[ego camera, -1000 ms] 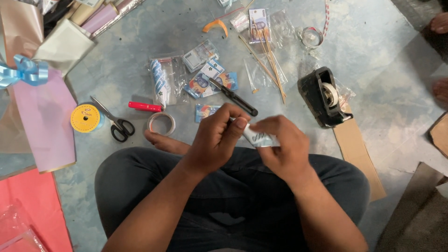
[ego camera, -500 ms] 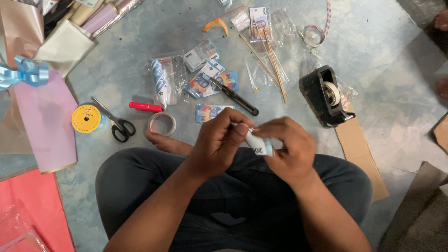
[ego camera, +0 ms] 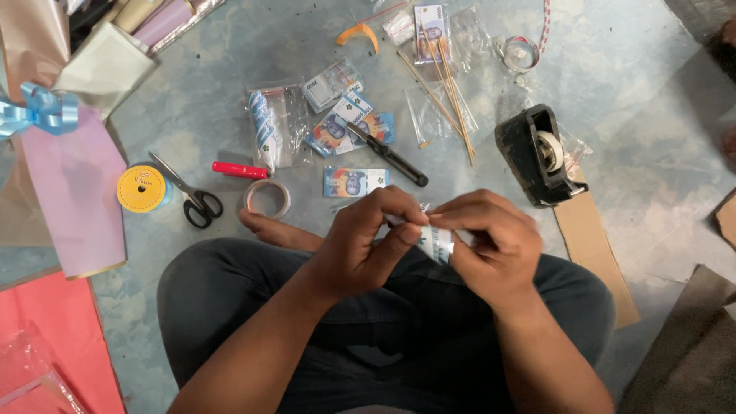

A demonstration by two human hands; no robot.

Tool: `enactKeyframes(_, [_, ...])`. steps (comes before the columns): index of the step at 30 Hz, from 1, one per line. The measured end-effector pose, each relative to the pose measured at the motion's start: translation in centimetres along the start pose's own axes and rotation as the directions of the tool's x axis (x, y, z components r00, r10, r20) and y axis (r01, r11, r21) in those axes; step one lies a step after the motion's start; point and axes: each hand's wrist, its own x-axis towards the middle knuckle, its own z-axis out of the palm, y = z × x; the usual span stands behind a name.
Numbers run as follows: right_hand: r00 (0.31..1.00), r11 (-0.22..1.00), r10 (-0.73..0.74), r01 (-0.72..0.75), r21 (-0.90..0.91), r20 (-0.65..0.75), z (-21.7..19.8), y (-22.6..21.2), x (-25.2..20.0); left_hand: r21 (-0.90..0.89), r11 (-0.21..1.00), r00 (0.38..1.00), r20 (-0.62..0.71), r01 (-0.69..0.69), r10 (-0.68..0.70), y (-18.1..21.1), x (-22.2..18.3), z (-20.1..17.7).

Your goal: The person rolls small pieces of paper, secures them with tape, and uses a marker to write on them while sitting on the floor surrounded by crafting supplies like ribbon, scissors, and paper.

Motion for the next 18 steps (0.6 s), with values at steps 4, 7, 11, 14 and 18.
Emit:
enactKeyframes(4, [0.953, 0.879, -0.252, 0.299, -0.371, 0.170, -0.7, -1.5, 0.8, 0.033, 0.999, 1.000, 0.012, 0.005, -0.005, 0.2, 0.1, 0.3])
enactKeyframes(7, [0.908, 0.860, -0.398, 0.419, -0.292, 0.133, -0.8, -1.5, 0.5, -0.011, 0.999, 0.998, -0.040, 0.051, -0.051, 0.1, -0.4, 0.7])
enactKeyframes(11, [0.883, 0.831, -0.439, 0.470, -0.296, 0.168, -0.8, -1.7, 1.3, -0.043, 0.998, 0.996, -0.078, 0.043, -0.046, 1.0, 0.4, 0.7])
enactKeyframes(14, [0.922, 0.878, -0.346, 0.384, -0.287, 0.173, -1.8, -0.7, 0.7, -0.024, 0.999, 0.994, -0.106, 0.028, -0.030, 1.3, 0.7, 0.7])
enactKeyframes(18, [0.940, 0.893, 0.260, -0.147, -0.426, 0.220, -9.0, -0.5, 1.9, 0.096, 0.988, 0.992, -0.040, 0.120, -0.116, 2.8, 0.3, 0.2])
